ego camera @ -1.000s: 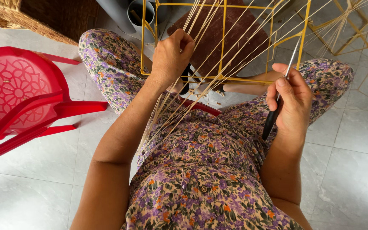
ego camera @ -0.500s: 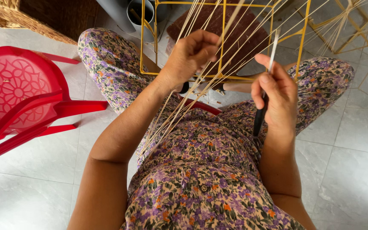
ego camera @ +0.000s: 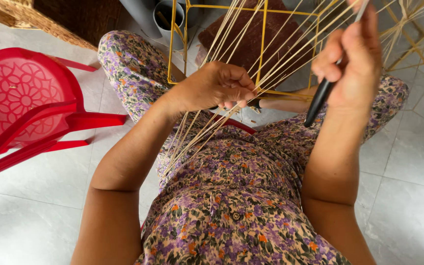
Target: The person sits on the floor and uses a small knife to split and trim thin bamboo strips, drawing each strip against the blade to shave it thin. The person then attaches the finished strips to a yellow bamboo frame, working the strips around the frame edges.
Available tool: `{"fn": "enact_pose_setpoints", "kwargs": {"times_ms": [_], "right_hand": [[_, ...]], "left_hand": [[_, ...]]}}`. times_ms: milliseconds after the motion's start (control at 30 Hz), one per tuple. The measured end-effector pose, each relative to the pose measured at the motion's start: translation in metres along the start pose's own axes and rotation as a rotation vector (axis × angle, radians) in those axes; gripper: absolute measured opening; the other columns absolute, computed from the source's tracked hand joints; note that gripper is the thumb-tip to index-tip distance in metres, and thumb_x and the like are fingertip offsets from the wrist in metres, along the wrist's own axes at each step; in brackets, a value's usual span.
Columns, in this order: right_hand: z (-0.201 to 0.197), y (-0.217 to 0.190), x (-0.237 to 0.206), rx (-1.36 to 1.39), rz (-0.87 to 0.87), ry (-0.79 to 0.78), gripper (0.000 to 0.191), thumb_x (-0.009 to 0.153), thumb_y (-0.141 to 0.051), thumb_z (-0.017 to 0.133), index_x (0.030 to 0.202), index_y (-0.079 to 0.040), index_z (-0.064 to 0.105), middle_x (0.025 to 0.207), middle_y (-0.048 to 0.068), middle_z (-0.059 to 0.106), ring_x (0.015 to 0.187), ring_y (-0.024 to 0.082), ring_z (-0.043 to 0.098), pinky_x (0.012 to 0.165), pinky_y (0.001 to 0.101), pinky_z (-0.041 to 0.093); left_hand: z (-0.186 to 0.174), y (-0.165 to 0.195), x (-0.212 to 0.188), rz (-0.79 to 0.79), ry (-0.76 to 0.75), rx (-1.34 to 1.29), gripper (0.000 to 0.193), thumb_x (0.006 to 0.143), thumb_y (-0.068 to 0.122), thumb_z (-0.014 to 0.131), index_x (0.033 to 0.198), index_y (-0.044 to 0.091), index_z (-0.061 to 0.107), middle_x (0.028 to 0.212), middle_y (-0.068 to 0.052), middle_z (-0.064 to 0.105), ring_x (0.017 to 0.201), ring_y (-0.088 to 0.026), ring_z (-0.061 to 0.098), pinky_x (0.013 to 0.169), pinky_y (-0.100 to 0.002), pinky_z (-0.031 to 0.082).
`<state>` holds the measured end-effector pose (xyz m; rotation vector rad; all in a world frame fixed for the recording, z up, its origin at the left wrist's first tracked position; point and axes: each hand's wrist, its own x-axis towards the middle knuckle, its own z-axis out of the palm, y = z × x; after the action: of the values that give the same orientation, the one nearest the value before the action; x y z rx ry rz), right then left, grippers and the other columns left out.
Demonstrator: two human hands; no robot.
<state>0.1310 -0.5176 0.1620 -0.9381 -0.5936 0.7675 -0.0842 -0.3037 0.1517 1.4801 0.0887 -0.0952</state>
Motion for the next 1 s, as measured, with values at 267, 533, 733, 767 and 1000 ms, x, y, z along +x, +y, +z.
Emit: {"fn": "enact_pose_setpoints", "kwargs": {"times_ms": [267,533,733,767,1000], "right_hand": [[0.047,0.008,-0.025,-0.201,-0.090,-0.070,0.043,0.123,-0.037,0.053,0.149,-0.003,0.050,0.074,0.006,0.057,0.045,0.007,0.038,0.044,0.0217,0.030],[0.088,0.025,-0.066,-0.127,-0.119,-0.202,0.059,0.101,-0.036,0.070,0.144,0.001,0.053,0.093,0.008,0.062,0.050,0.005,0.047,0.047,0.0185,0.036],[0.090,0.028,-0.077,-0.311,-0.103,-0.042,0.020,0.107,-0.005,0.070,0.120,0.003,0.057,0.082,0.008,0.062,0.050,0.008,0.047,0.047,0.0201,0.037],[0.090,0.028,-0.077,-0.279,-0.084,-0.016,0.018,0.108,-0.003,0.069,0.119,0.004,0.057,0.081,0.007,0.061,0.051,0.009,0.047,0.047,0.0203,0.037],[0.099,0.031,-0.070,-0.135,-0.013,0.060,0.022,0.106,-0.007,0.065,0.125,0.002,0.057,0.083,0.009,0.062,0.051,0.012,0.052,0.058,0.0259,0.047]], "left_hand": [[-0.014,0.027,0.006,0.274,0.268,-0.210,0.018,0.106,0.022,0.067,0.115,0.005,0.068,0.084,0.000,0.073,0.063,-0.004,0.063,0.055,-0.019,0.050],[-0.013,0.033,0.011,0.537,0.484,-0.343,0.015,0.112,0.019,0.067,0.114,0.004,0.068,0.090,-0.006,0.075,0.072,-0.012,0.072,0.064,-0.024,0.058],[-0.005,0.036,0.012,0.543,0.484,-0.404,0.013,0.111,0.018,0.068,0.117,0.006,0.065,0.096,-0.006,0.074,0.075,-0.012,0.071,0.071,-0.027,0.058],[-0.004,0.037,0.011,0.550,0.472,-0.384,0.014,0.111,0.017,0.068,0.119,0.006,0.064,0.097,-0.005,0.074,0.076,-0.011,0.071,0.072,-0.026,0.058],[0.026,0.032,0.010,0.543,0.344,-0.306,0.013,0.110,0.008,0.068,0.121,0.004,0.063,0.097,-0.001,0.070,0.083,-0.005,0.068,0.076,-0.021,0.057]]}}
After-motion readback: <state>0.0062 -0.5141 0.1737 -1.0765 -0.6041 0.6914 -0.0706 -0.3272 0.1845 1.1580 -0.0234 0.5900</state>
